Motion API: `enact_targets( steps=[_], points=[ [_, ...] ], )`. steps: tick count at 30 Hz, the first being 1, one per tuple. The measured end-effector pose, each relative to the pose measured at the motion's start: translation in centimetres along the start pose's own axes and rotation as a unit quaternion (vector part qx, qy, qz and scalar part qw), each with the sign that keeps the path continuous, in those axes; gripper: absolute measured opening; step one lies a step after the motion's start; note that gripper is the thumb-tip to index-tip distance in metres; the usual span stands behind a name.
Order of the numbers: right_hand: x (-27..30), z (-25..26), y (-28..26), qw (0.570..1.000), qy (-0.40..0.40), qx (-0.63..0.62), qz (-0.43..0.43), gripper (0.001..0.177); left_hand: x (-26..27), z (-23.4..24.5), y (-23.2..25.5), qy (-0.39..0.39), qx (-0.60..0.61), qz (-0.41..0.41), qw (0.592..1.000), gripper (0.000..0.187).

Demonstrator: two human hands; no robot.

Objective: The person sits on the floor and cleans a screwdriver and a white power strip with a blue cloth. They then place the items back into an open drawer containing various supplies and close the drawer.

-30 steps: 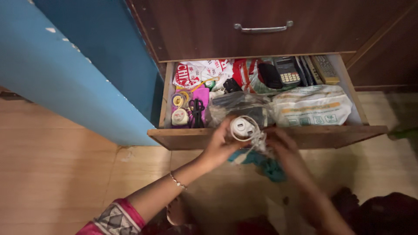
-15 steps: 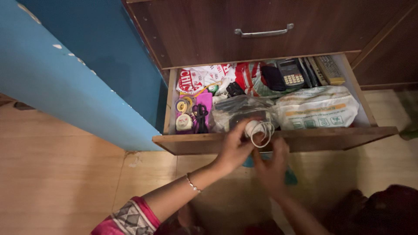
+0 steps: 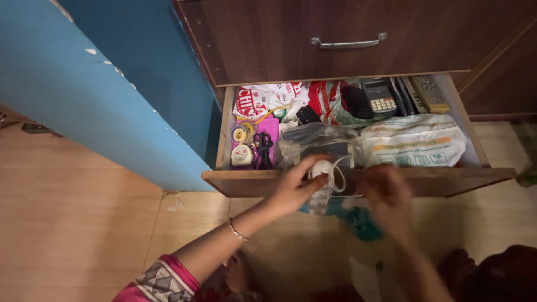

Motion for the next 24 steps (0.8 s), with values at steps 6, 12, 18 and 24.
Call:
enact_targets(
  steps=[6, 12, 18, 24],
  points=[
    [0.8, 9.6, 1.2, 0.979, 0.151, -0.05, -0.127, 0.016, 1.8, -3.5, -5.0, -0.175, 0.211, 0.249, 0.929, 0.064],
    [3.8, 20.5, 7.2, 0.947, 0.254, -0.195, -0.027, 0.013, 1.7, -1.9, -4.1, -0.245, -0.069, 0.029, 0.967, 0.105],
    [7.5, 28.6, 13.1, 0.933, 0.288, -0.197, -0.086, 0.023, 1.6, 3.9, -8.3, -0.114, -0.071, 0.281, 0.95, 0.087],
    [3.4, 20.4, 8.2, 0.984, 0.05, -0.052, -0.16, 0.039, 1.9, 4.1, -4.9, -0.088, -0.062, 0.361, 0.926, 0.083]
  ],
)
Point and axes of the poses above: each hand's wrist, its own x-axis away from the middle knuckle, its own z-axis out of the back of the hand, y = z × x, the point moved 9 cm from there along -x, towards the middle knuckle, and after that the axes turned 12 degrees about -y, right-handed, at the moved point
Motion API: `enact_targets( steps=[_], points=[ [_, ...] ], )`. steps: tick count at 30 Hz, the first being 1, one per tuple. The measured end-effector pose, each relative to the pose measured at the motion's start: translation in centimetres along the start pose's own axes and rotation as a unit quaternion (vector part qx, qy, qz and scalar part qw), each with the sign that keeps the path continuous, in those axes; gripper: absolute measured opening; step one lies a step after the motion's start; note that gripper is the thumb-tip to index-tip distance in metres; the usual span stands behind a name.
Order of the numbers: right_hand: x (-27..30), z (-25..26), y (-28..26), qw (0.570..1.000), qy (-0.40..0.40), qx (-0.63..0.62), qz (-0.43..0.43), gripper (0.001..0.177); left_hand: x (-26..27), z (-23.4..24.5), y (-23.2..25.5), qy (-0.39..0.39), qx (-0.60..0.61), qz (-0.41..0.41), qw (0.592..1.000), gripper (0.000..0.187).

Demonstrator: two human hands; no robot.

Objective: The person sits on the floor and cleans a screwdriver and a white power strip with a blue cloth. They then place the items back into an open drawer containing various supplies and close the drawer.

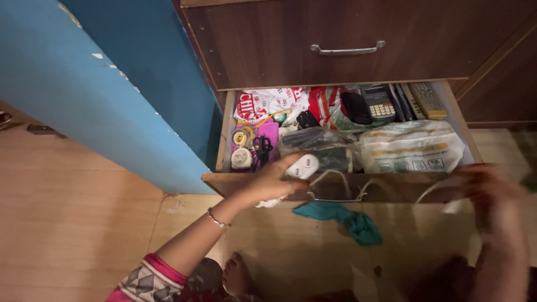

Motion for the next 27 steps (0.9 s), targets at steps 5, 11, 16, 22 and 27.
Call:
enact_targets(
  steps=[5, 11, 16, 22, 27],
  points=[
    [1.5, -15.6, -8.0, 0.963, -0.253, 0.002, 0.092, 0.083, 2.5, -3.8, 8.7, 0.007, -0.144, -0.245, 0.959, 0.081],
    [2.3, -24.8, -6.4, 0.963, -0.255, 0.085, 0.012, 0.108, 4.6, -6.8, 12.0, -0.006, -0.288, -0.219, 0.932, 0.093],
    [1.5, -25.5, 0.1, 0.959, -0.274, -0.065, -0.025, 0.098, 5.2, -6.3, 11.7, -0.058, -0.225, -0.264, 0.936, 0.088],
    [2.3, -26.4, 9.4, 0.969, -0.216, 0.114, -0.029, 0.047, 4.1, -7.3, 10.0, -0.031, -0.249, -0.313, 0.916, 0.074],
    [1.3, -21.7, 12.0, 0.982, -0.04, -0.056, -0.177, 0.03, 2.8, -6.4, 9.2, -0.005, -0.242, -0.316, 0.917, 0.081]
  ],
)
Point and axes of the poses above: each hand's wrist, its own x-axis away from the middle knuckle, its own z-axis out of the back of the hand, y = z × x, the point moved 9 cm from there along -x, towards the middle knuckle, and after that the axes turned 12 degrees about -y, right-handed, at the moved point
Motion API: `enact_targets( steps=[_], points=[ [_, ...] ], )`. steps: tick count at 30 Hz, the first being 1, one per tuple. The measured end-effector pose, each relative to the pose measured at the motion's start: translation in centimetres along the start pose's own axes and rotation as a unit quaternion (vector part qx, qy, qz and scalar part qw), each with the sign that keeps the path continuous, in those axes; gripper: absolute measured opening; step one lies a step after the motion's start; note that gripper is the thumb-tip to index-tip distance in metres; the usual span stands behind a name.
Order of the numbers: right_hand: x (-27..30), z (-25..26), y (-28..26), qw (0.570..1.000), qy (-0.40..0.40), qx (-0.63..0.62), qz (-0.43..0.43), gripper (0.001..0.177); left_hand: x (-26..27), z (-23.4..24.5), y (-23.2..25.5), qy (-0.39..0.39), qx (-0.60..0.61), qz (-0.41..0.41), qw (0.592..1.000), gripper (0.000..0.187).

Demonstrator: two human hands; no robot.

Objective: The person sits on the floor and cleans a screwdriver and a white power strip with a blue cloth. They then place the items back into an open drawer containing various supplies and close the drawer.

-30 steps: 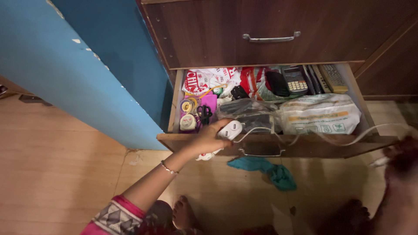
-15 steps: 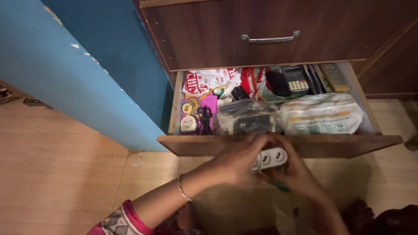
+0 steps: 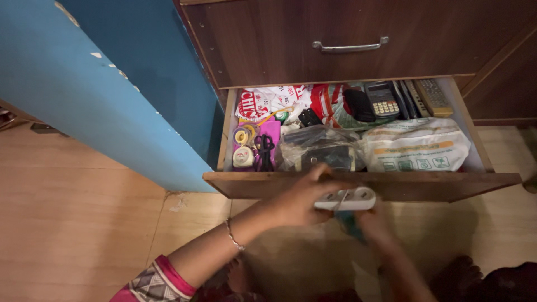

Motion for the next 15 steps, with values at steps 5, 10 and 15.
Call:
enact_targets(
  steps=[5, 10, 15],
  points=[
    [1.0, 1.1, -8.7, 0.972, -0.105, 0.094, 0.189, 0.034, 0.6, 0.8, -1.4, -0.061, 0.067, 0.063, 0.994, 0.088],
    [2.0, 5.6, -10.1, 0.975, -0.033, 0.107, 0.193, 0.022, 1.0, 2.0, -3.9, -0.048, 0.033, 0.12, 0.991, 0.077],
    [2.9, 6.8, -10.5, 0.946, -0.164, 0.187, 0.209, 0.032, 1.2, 4.6, -4.5, 0.116, 0.058, 0.066, 0.989, 0.041]
  ],
)
Point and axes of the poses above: each hand's wrist, its own x-axis away from the middle knuckle, its own z-axis out of the back of the hand, y = z × x, the point moved 9 cm from there along -x, towards the middle knuckle, and after that the axes turned 12 degrees about -y, right-handed, at the moved point
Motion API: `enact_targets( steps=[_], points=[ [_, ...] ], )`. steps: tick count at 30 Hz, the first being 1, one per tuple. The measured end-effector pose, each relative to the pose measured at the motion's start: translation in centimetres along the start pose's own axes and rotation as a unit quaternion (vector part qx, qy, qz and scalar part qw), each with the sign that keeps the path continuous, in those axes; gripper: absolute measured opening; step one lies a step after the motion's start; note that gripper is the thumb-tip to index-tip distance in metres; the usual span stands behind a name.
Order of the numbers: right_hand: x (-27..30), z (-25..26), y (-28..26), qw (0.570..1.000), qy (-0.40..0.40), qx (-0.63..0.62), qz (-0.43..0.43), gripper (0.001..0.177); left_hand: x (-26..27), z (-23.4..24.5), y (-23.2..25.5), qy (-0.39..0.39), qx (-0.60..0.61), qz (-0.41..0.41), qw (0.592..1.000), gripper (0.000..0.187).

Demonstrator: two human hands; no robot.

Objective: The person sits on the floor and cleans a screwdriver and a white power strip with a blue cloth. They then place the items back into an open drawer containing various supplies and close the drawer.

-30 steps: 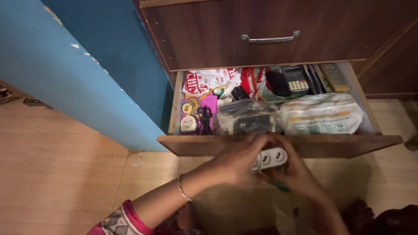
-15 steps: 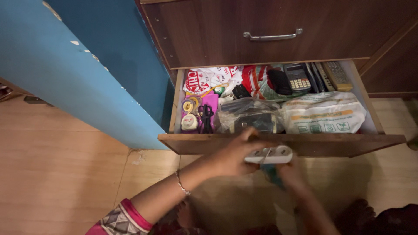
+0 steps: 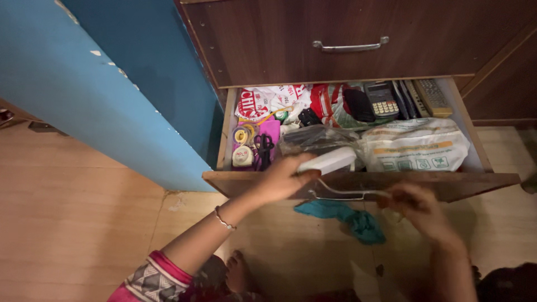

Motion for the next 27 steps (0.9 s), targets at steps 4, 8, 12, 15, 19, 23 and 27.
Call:
enact_targets(
  steps=[4, 8, 12, 15, 19, 23, 27],
  points=[
    [0.6, -6.1, 0.8, 0.943, -0.257, -0.19, -0.095, 0.06, 0.4, -1.4, -2.5, -0.072, 0.226, 0.184, 0.954, 0.047],
    [-0.2, -9.3, 5.7, 0.929, -0.288, 0.018, -0.232, 0.07, 0.6, -2.9, -0.6, -0.157, 0.234, 0.135, 0.95, 0.054],
    [-0.6, -7.4, 13.1, 0.893, -0.238, 0.236, -0.3, 0.065, 1.0, -3.3, 2.2, -0.169, 0.207, -0.072, 0.961, 0.066],
    [1.6, -7.3, 18.3, 0.88, -0.166, 0.286, -0.342, 0.061, 1.4, -4.7, -0.3, -0.188, 0.076, 0.069, 0.977, 0.056],
    [2.8, -8.5, 23.1, 0.88, -0.075, 0.317, -0.346, 0.057, 1.5, -6.6, -0.5, -0.215, 0.041, 0.056, 0.974, 0.042],
    [3.1, -12.6, 24.0, 0.893, -0.034, 0.335, -0.298, 0.052, 1.2, -8.6, -0.3, -0.228, 0.061, 0.0, 0.972, 0.029],
    [4.9, -15.3, 22.9, 0.907, -0.016, 0.334, -0.255, 0.048, 1.2, -11.2, -2.7, -0.299, 0.104, 0.123, 0.941, 0.025]
  ],
)
Point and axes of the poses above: each hand's wrist, its own x-axis away from the middle knuckle, its own z-axis out of the back of the hand, y = z × x, the point moved 9 cm from there along -x, towards the middle knuckle, and after that the axes turned 12 degrees about -y, right-handed, at the moved point
